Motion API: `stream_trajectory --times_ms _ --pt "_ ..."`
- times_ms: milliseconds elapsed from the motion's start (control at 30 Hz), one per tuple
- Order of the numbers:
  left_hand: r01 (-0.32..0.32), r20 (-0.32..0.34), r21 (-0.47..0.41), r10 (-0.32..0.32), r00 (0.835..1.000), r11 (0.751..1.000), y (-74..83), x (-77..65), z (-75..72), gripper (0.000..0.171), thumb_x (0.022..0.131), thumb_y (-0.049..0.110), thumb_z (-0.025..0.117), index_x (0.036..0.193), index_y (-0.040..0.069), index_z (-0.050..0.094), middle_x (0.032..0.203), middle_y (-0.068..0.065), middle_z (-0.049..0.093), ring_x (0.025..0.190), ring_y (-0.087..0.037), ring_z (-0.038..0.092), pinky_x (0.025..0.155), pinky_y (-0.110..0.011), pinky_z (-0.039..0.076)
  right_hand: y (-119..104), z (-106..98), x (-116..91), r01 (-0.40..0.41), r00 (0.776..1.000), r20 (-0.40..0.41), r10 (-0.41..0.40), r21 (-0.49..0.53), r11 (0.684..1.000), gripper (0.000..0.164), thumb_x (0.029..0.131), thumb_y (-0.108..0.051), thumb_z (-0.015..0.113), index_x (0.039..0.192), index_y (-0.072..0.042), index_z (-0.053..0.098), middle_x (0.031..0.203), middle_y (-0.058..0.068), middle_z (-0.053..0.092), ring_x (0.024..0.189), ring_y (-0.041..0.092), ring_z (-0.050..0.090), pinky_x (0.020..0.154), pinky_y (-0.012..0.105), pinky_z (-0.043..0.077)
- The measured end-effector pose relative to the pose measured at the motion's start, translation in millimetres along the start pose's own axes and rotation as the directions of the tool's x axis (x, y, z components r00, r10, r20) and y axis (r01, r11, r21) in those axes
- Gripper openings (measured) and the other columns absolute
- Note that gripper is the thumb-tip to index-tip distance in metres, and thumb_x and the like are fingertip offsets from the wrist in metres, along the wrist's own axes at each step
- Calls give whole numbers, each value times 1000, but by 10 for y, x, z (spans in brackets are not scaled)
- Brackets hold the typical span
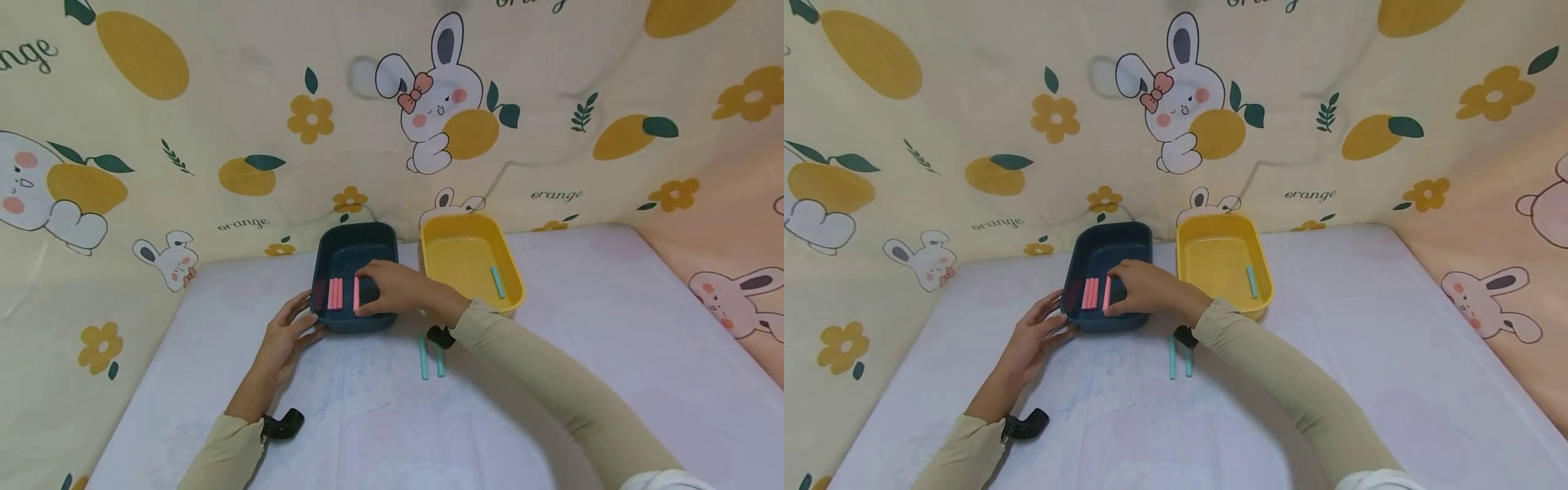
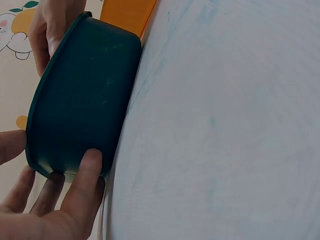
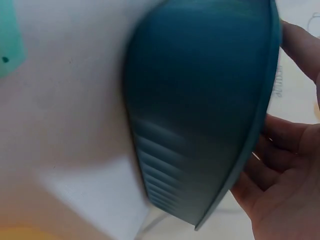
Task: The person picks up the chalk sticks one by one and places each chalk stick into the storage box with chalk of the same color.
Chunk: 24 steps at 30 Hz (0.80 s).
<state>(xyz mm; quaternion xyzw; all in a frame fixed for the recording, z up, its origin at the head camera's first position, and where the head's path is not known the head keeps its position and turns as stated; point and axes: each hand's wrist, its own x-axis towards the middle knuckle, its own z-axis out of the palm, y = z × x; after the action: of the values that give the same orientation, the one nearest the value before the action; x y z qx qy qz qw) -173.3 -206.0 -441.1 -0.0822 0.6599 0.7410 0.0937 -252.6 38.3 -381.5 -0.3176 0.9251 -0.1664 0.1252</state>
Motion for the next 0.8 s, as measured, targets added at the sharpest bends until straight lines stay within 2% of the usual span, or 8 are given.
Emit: stream_trajectory --times_ms 400,800 --pt "-24 31 -22 25 999 999 -21 -1 -2 55 101 7 54 153 16 37 157 -8 35 107 -11 62 95 -35 56 27 138 290 -11 1000 22 12 -39 999 78 83 -59 71 144 -14 51 145 5 53 127 19 51 114 40 42" --pt "-36 38 -17 37 999 999 -4 -19 -9 56 101 7 54 153 16 36 158 -10 33 114 -14 59 95 -33 57 -25 162 562 -29 995 88 39 -116 993 77 85 -56 72 143 -11 51 147 8 52 133 22 50 117 37 39"
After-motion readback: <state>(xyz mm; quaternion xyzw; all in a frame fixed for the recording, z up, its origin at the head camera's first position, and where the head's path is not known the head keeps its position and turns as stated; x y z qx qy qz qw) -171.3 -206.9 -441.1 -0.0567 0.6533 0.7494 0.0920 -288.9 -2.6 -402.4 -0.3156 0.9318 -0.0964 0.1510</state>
